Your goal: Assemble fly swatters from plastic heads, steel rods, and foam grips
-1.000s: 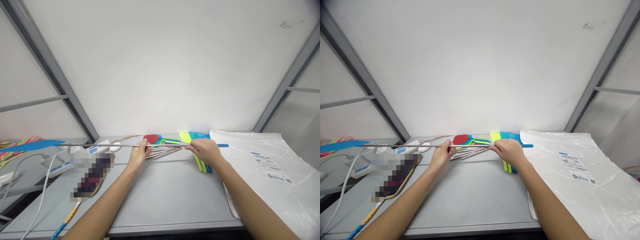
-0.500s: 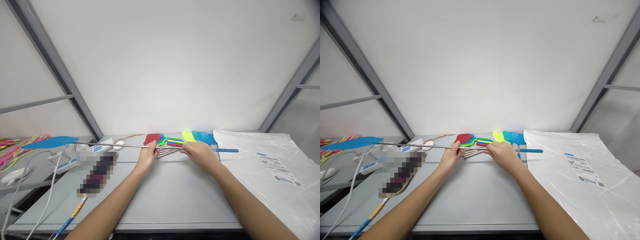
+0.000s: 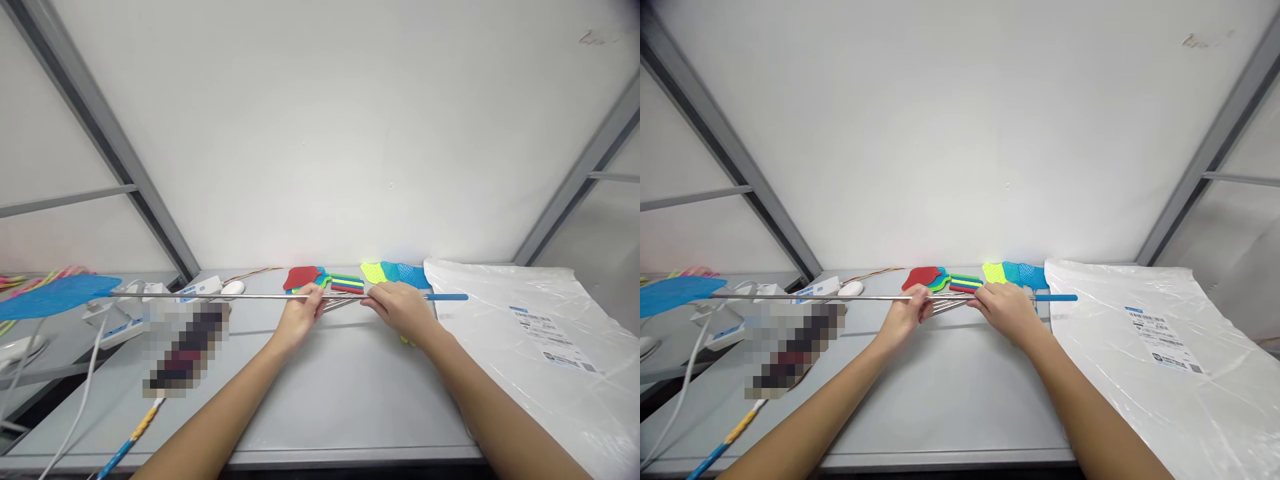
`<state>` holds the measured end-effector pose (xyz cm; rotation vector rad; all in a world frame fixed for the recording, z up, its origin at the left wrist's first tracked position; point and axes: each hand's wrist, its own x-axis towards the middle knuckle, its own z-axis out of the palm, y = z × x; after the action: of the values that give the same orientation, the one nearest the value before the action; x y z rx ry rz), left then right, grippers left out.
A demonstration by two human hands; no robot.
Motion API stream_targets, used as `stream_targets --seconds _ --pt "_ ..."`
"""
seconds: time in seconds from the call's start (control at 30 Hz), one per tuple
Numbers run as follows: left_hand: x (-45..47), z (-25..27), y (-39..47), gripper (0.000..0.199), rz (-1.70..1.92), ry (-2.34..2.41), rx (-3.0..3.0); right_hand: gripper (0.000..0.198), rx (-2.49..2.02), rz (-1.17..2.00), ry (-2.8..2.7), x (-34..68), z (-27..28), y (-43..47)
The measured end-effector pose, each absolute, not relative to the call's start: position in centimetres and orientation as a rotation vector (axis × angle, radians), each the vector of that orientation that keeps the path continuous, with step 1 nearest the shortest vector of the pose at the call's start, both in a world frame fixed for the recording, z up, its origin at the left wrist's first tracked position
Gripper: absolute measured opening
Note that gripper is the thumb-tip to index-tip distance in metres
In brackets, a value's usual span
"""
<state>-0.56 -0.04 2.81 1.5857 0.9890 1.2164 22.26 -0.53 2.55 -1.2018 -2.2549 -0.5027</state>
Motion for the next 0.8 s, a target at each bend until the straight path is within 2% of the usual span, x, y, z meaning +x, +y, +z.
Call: stream_targets --seconds 0.1,0.5,0.8 --pt "-0.1 3.4 -0.1 0.035 1.143 0.956 1.609 0.04 -1.181 -0.497 -2.253 22.2 2.7 -0.5" --pt "-1.3 3.7 2.1 0.039 1.306 0.917 1.449 0.043 -1.327 -0.504 -2.148 26.3 3.3 0.7" --pt "-0.9 2.7 1.4 0.031 1.365 0.906 1.309 0.034 -1.363 -0.5 -2.145 25.9 3.2 0.6"
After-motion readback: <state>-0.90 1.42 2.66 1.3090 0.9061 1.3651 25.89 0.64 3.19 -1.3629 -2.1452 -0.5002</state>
